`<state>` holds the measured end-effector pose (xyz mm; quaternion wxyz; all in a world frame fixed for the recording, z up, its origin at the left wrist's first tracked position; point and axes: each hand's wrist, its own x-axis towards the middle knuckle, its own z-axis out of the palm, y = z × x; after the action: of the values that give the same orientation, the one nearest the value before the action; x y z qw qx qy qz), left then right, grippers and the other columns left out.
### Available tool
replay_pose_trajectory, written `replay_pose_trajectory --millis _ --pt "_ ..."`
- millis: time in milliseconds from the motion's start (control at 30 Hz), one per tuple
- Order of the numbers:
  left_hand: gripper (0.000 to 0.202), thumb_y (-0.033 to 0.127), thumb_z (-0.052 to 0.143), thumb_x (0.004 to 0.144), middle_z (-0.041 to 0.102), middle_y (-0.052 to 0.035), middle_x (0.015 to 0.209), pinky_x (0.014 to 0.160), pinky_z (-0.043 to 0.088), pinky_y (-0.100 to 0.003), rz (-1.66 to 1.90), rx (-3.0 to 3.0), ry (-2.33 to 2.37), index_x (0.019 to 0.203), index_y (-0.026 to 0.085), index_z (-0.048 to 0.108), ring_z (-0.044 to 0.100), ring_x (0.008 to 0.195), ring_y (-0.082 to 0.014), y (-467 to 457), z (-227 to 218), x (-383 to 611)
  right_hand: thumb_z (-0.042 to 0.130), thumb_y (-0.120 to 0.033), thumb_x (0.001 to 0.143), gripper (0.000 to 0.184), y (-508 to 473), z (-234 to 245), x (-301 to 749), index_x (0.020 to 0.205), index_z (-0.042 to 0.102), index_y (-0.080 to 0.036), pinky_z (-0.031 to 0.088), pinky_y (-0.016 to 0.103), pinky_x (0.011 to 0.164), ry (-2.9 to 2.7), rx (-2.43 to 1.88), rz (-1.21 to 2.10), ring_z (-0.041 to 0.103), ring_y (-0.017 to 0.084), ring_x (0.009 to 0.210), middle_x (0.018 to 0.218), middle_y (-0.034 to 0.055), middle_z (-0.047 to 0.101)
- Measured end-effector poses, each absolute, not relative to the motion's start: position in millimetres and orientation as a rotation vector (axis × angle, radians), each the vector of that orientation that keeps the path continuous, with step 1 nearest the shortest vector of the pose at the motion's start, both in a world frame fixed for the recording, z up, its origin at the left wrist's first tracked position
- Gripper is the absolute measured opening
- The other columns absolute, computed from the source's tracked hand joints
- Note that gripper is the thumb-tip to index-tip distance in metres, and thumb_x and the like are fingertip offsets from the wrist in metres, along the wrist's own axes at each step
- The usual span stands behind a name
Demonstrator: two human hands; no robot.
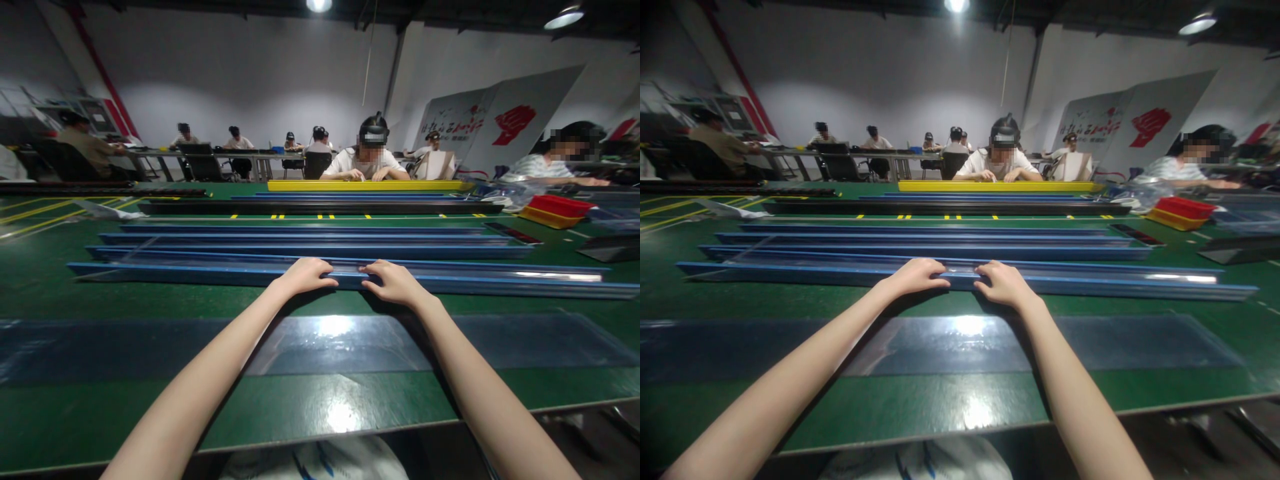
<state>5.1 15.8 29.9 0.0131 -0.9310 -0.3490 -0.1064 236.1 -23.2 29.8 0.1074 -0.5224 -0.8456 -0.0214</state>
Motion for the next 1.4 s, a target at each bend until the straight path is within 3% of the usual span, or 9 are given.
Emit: replay_pose_trajectory --millis 633,1400 --pt "0.034 0.051 0.054 0.077 0.061 -0.0027 0.081 0.057 0.035 -0.022 -0.365 -2.813 -1.159 0.077 0.017 0.060 0.057 0.074 -0.0169 13.7 31.4 5.3 0.044 -0.040 0.083 0.028 -24.3 35.3 233.6 0.088 0.062 -0.019 0.036 0.025 0.064 -2.533 -1.625 -0.179 0.061 0.021 0.083 0.089 0.0077 0.068" --pt "0.036 0.054 0.054 0.075 0.064 -0.0028 0.079 0.055 0.031 -0.023 -0.329 -2.781 -1.202 0.073 0.018 0.058 0.058 0.074 -0.0177 14.2 33.6 4.8 0.045 -0.037 0.083 0.023 -24.8 36.5 233.7 0.077 0.060 -0.020 0.031 0.024 0.058 -2.554 -1.637 -0.206 0.062 0.020 0.078 0.084 0.0074 0.068"
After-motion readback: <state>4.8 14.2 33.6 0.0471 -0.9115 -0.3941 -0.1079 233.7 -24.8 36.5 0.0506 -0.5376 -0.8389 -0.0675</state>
